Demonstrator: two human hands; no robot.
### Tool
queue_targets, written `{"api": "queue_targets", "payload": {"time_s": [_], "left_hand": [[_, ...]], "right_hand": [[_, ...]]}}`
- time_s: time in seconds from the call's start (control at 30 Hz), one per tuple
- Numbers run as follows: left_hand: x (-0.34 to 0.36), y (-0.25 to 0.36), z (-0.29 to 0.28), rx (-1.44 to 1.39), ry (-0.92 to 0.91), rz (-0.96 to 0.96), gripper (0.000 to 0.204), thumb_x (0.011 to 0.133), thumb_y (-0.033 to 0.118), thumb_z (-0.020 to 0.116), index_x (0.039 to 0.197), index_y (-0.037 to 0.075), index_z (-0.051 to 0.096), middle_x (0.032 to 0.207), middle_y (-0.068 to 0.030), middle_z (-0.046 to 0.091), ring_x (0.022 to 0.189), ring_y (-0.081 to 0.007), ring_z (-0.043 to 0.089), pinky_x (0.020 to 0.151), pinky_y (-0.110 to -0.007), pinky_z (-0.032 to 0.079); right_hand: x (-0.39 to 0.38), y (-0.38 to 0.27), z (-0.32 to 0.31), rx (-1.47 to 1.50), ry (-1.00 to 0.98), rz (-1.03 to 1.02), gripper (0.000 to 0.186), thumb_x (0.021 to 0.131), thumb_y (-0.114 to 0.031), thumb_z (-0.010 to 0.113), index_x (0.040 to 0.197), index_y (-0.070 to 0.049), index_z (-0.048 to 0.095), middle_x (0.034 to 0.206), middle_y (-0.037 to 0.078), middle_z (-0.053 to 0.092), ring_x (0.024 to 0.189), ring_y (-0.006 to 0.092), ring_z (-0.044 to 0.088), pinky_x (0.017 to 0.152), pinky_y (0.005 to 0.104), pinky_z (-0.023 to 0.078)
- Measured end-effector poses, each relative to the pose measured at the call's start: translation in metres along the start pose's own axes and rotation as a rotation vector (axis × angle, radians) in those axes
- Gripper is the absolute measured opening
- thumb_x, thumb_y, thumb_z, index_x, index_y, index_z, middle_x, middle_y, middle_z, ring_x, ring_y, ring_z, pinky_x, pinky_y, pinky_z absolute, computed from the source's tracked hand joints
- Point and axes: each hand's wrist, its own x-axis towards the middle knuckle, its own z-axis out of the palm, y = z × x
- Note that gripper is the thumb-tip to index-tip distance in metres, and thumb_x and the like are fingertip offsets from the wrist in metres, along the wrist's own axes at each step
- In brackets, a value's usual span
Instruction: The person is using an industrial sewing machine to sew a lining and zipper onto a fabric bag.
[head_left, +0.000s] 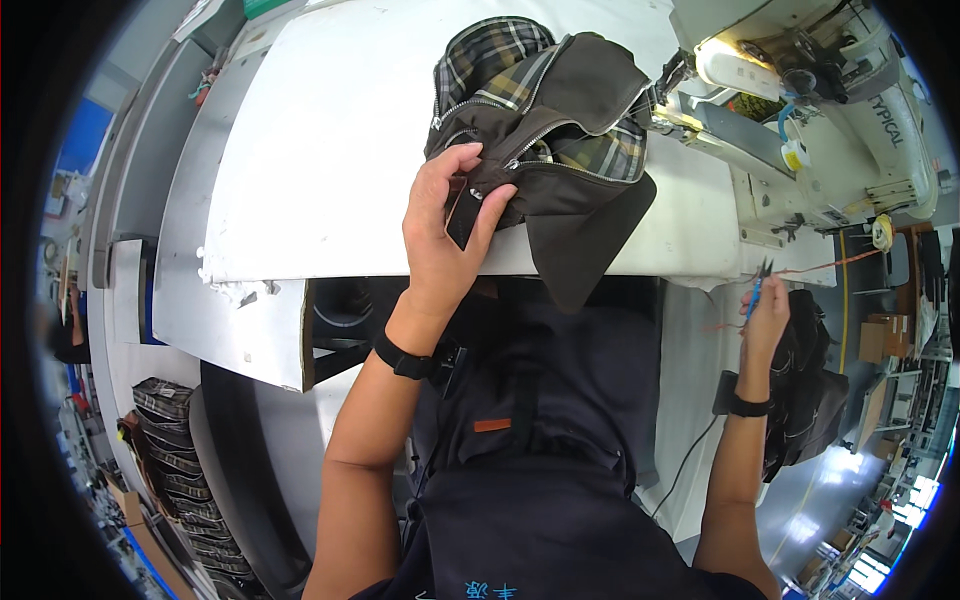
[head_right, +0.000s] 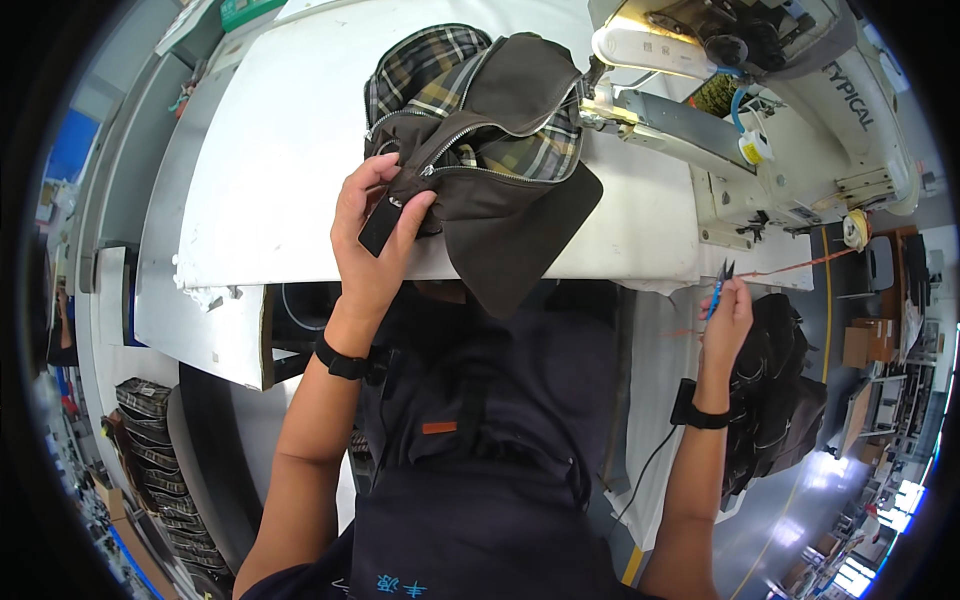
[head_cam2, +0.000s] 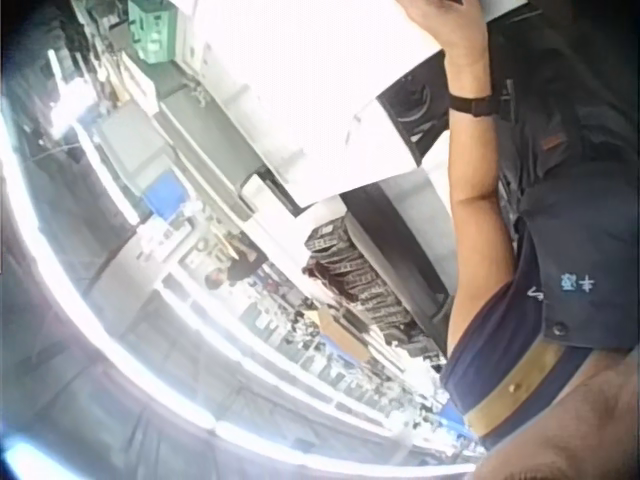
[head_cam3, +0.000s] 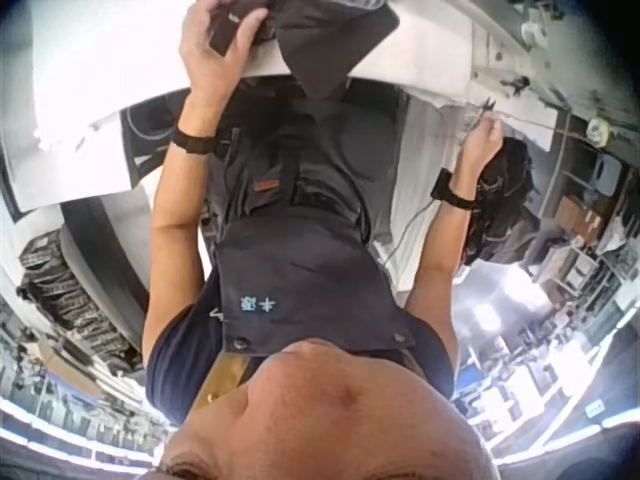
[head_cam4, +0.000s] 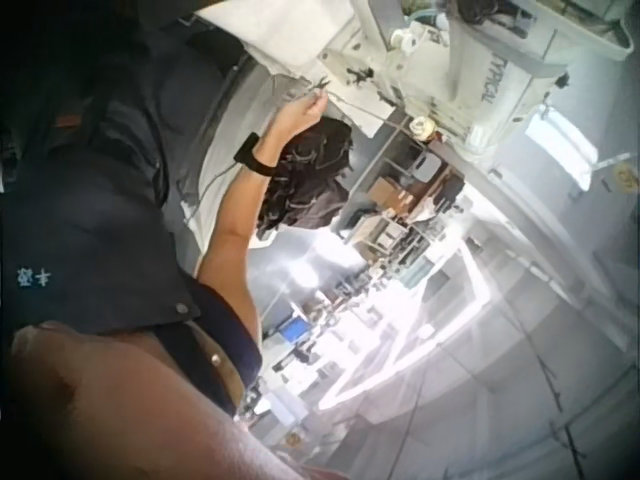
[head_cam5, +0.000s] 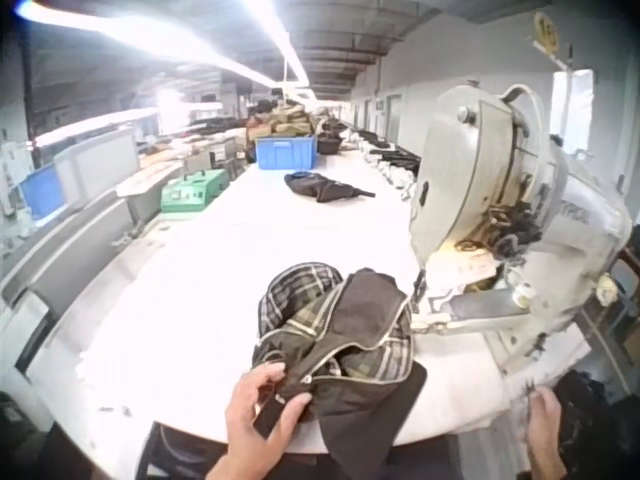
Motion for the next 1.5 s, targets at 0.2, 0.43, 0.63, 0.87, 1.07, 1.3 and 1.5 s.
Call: {"api": "queue_targets", "payload": {"time_s": [0.2,0.43,0.63,0.87,1.07,1.3,1.5], "left_hand": [[-0.003,0.009,-0.005,0.042,0.038,-0.005,0.042,0.086,0.001,0.083,0.123,0.000,0.063,0.116,-0.0106,0.066,0.100,-0.0201,0.065,0.087,-0.032,0.053],[-0.001,0.017,-0.002,0.096,0.033,-0.002,0.041,0.088,0.001,0.082,0.124,0.001,0.064,0.117,-0.0091,0.065,0.100,-0.0180,0.063,0.086,-0.031,0.052],[-0.003,0.017,-0.004,0.090,0.011,-0.012,0.042,0.089,0.001,0.081,0.126,0.001,0.063,0.121,-0.0096,0.065,0.105,-0.0182,0.065,0.091,-0.031,0.052],[0.000,0.014,-0.004,0.076,0.024,0.025,0.045,0.086,0.000,0.083,0.125,0.002,0.063,0.117,-0.0115,0.066,0.101,-0.0212,0.065,0.082,-0.032,0.053],[0.000,0.010,-0.004,0.045,0.033,0.003,0.044,0.087,0.000,0.082,0.126,0.001,0.062,0.118,-0.0109,0.066,0.101,-0.0201,0.065,0.087,-0.031,0.053],[-0.005,0.010,-0.013,-0.089,0.037,-0.171,0.041,0.089,-0.003,0.080,0.127,-0.001,0.062,0.122,-0.0092,0.065,0.103,-0.0166,0.066,0.092,-0.030,0.053],[-0.002,0.020,-0.014,-0.017,-0.008,-0.089,0.039,0.092,-0.003,0.078,0.127,-0.001,0.061,0.122,-0.0075,0.064,0.104,-0.0131,0.064,0.092,-0.028,0.053]], "right_hand": [[-0.063,-0.151,0.078,0.047,-0.483,-0.299,0.031,0.102,-0.017,0.067,0.130,-0.004,0.064,0.100,0.003,0.066,0.072,0.0088,0.062,0.059,0.0244,0.049],[-0.094,-0.231,0.157,-0.331,-0.514,-1.167,0.034,0.088,-0.010,0.076,0.120,-0.006,0.068,0.102,0.006,0.066,0.078,0.0236,0.069,0.064,0.0332,0.054],[-0.094,-0.244,0.188,-0.575,-0.537,-1.407,0.030,0.087,-0.012,0.076,0.115,-0.005,0.068,0.097,0.005,0.063,0.075,0.0243,0.067,0.061,0.0356,0.053],[-0.094,-0.248,0.200,-0.578,-0.582,-1.419,0.024,0.088,-0.012,0.074,0.111,-0.006,0.072,0.096,0.003,0.064,0.070,0.0243,0.067,0.058,0.0357,0.053],[-0.086,-0.247,0.196,-0.496,-0.582,-1.380,0.011,0.089,-0.014,0.073,0.098,-0.007,0.070,0.089,0.004,0.062,0.068,0.0260,0.067,0.058,0.0373,0.053],[-0.069,-0.257,0.195,-0.475,-0.645,-1.400,0.011,0.090,-0.017,0.071,0.089,-0.007,0.068,0.085,0.006,0.060,0.069,0.0289,0.067,0.060,0.0405,0.055],[-0.073,-0.264,0.198,-0.536,-0.706,-1.432,0.010,0.090,-0.016,0.070,0.086,-0.006,0.070,0.086,0.007,0.063,0.071,0.0307,0.069,0.063,0.0409,0.056]]}}
